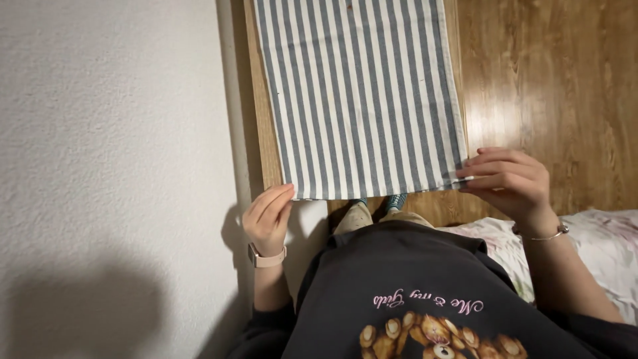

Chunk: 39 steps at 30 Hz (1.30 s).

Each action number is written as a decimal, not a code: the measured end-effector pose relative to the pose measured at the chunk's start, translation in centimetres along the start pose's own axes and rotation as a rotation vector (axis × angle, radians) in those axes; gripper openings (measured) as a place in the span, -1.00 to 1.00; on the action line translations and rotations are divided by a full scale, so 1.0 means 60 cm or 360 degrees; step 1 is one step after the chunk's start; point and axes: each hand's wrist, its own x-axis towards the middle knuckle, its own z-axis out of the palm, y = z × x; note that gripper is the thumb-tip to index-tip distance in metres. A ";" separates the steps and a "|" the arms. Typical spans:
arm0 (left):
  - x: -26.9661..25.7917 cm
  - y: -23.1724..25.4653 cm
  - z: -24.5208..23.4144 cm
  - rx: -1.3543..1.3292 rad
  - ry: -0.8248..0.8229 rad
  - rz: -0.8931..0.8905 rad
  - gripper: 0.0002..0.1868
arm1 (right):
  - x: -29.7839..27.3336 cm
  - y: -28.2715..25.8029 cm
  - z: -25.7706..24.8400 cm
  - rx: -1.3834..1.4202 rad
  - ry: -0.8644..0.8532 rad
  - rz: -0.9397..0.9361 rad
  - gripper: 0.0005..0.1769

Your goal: Folding a striped piece of fabric on a wooden surface

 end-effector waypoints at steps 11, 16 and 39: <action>0.031 0.048 -0.022 -0.0198 0.0350 0.0088 -0.85 | -0.037 0.004 -0.029 0.0027 0.0314 0.0146 -0.76; 0.055 0.067 -0.065 -0.0498 0.0427 0.0282 -0.93 | -0.066 -0.003 -0.087 0.0041 0.0309 0.0064 -0.73; 0.300 -0.098 0.016 -0.0292 0.0154 -0.0289 -0.94 | 0.182 0.196 -0.069 0.0190 0.0401 0.0428 -0.78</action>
